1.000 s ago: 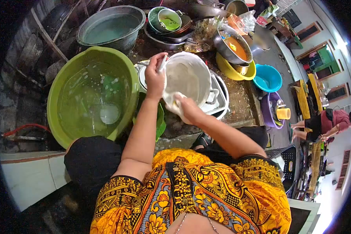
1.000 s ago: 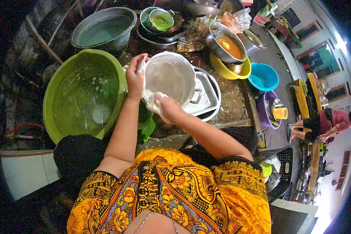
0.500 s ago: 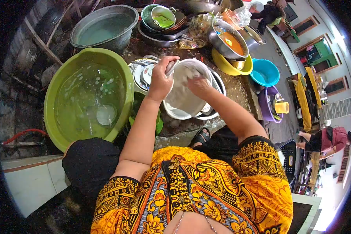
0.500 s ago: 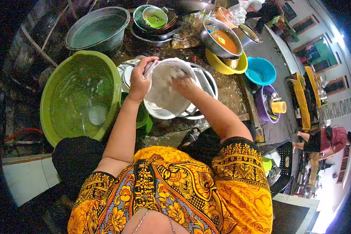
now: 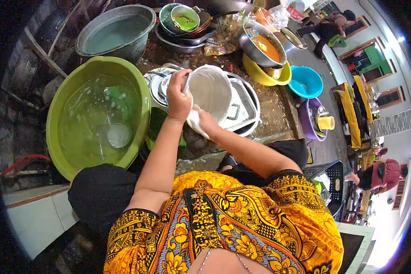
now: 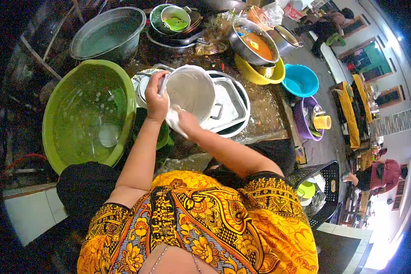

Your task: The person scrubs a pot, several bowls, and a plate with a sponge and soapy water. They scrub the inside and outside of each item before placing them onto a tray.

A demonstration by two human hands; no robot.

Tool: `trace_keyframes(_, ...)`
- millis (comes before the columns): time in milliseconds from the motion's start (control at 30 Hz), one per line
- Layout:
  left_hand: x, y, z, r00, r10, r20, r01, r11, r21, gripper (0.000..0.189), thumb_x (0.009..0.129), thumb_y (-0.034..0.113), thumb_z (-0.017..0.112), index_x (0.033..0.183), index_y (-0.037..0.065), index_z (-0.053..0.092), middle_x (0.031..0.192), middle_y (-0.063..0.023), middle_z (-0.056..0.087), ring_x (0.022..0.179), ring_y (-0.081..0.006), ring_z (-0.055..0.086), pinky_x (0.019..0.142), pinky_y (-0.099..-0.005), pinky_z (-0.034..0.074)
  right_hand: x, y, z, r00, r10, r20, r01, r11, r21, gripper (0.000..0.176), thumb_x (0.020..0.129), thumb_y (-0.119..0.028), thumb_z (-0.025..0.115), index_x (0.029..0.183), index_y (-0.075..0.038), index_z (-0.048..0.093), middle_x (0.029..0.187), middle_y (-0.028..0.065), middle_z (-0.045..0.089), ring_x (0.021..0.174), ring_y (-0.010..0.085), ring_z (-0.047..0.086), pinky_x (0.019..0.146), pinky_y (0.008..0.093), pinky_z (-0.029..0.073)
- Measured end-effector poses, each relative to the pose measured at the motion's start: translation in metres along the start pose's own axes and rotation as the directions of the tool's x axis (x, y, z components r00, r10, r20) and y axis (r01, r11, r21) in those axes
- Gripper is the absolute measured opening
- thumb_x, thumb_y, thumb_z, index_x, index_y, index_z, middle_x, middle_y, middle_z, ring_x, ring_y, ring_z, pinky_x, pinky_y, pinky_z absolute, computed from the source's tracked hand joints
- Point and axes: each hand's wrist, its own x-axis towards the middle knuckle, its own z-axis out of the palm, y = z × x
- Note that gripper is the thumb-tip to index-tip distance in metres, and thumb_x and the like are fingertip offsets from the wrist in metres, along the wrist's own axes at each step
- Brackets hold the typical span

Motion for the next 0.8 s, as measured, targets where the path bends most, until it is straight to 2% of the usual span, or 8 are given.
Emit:
trace_keyframes(67,0.006,-0.008,-0.009,0.999,-0.042,-0.014,0.041,0.998,-0.047,0.039,0.064,-0.016,0.043,0.098,0.0,0.055,0.095,-0.0139,0.057,0.092,-0.0291,0.056,0.086,-0.0327,0.043,-0.008,-0.008,-0.025,0.989,-0.14,0.052,0.149,0.913,-0.381,0.031,0.082,-0.024,0.051,0.11,-0.011,0.056,0.089,0.025,0.059,0.086,0.0352,0.059,0.072,0.0382,0.046)
trace_keyframes(233,0.014,-0.006,-0.012,0.99,-0.038,-0.134,0.035,0.999,-0.027,0.038,0.066,-0.016,0.045,0.099,0.0,0.055,0.095,-0.0136,0.057,0.092,-0.0275,0.056,0.084,-0.0318,0.043,-0.004,-0.021,-0.018,0.999,-0.035,-0.037,0.029,0.987,-0.156,0.034,0.082,-0.021,0.051,0.113,-0.01,0.056,0.083,0.0232,0.061,0.079,0.0372,0.06,0.072,0.0435,0.047)
trace_keyframes(300,0.007,-0.007,-0.001,0.983,-0.062,-0.172,0.064,0.998,0.006,0.037,0.067,-0.016,0.045,0.099,0.0,0.055,0.095,-0.0132,0.057,0.091,-0.0267,0.056,0.084,-0.0313,0.044,0.014,-0.015,0.038,0.896,0.145,-0.42,0.096,0.86,0.501,0.041,0.08,-0.014,0.05,0.119,-0.001,0.05,0.093,0.0264,0.06,0.088,0.0391,0.058,0.077,0.0403,0.046)
trace_keyframes(400,0.004,-0.007,0.003,0.972,-0.088,-0.217,0.081,0.996,-0.04,0.037,0.069,-0.017,0.045,0.1,-0.001,0.055,0.096,-0.0126,0.056,0.092,-0.0239,0.056,0.085,-0.0302,0.044,0.003,-0.069,0.001,0.855,0.304,-0.421,0.01,0.8,0.599,0.038,0.077,-0.014,0.054,0.112,0.001,0.051,0.087,0.0251,0.06,0.082,0.0369,0.059,0.07,0.0419,0.046)
trace_keyframes(467,0.006,-0.005,-0.002,0.959,-0.133,-0.25,0.107,0.987,-0.117,0.036,0.07,-0.019,0.044,0.1,-0.002,0.054,0.099,-0.0118,0.055,0.095,-0.0196,0.055,0.086,-0.0291,0.044,-0.009,-0.056,-0.012,0.852,-0.219,-0.476,0.239,0.971,-0.019,0.031,0.074,-0.017,0.06,0.102,-0.004,0.053,0.079,0.0214,0.059,0.073,0.0333,0.059,0.061,0.0424,0.046)
trace_keyframes(633,0.018,-0.019,-0.021,0.93,-0.266,-0.254,0.233,0.96,-0.152,0.024,0.078,-0.009,0.05,0.1,-0.001,0.057,0.094,-0.0084,0.061,0.089,-0.0169,0.057,0.083,-0.0274,0.043,-0.011,0.012,-0.065,0.687,-0.705,-0.175,0.572,0.673,-0.468,0.024,0.076,-0.026,0.061,0.096,-0.014,0.056,0.072,0.0145,0.056,0.062,0.0302,0.057,0.052,0.0428,0.044)
trace_keyframes(700,0.021,-0.02,-0.027,0.929,-0.272,-0.25,0.245,0.96,-0.135,0.021,0.081,-0.004,0.051,0.1,0.001,0.058,0.095,-0.0061,0.06,0.088,-0.0135,0.056,0.082,-0.026,0.043,-0.017,0.005,-0.076,0.634,-0.755,-0.167,0.637,0.632,-0.441,0.023,0.077,-0.028,0.06,0.095,-0.014,0.058,0.07,0.0149,0.055,0.063,0.0296,0.057,0.05,0.0431,0.043)
trace_keyframes(800,0.017,-0.011,-0.018,0.956,-0.209,-0.204,0.192,0.976,-0.101,0.021,0.082,-0.004,0.051,0.101,0.002,0.058,0.095,-0.0052,0.06,0.087,-0.0131,0.056,0.081,-0.0254,0.043,-0.027,-0.007,-0.048,0.945,-0.325,-0.048,0.279,0.871,-0.404,0.027,0.079,-0.025,0.059,0.1,-0.007,0.061,0.084,0.0145,0.061,0.075,0.0252,0.059,0.06,0.0381,0.046)
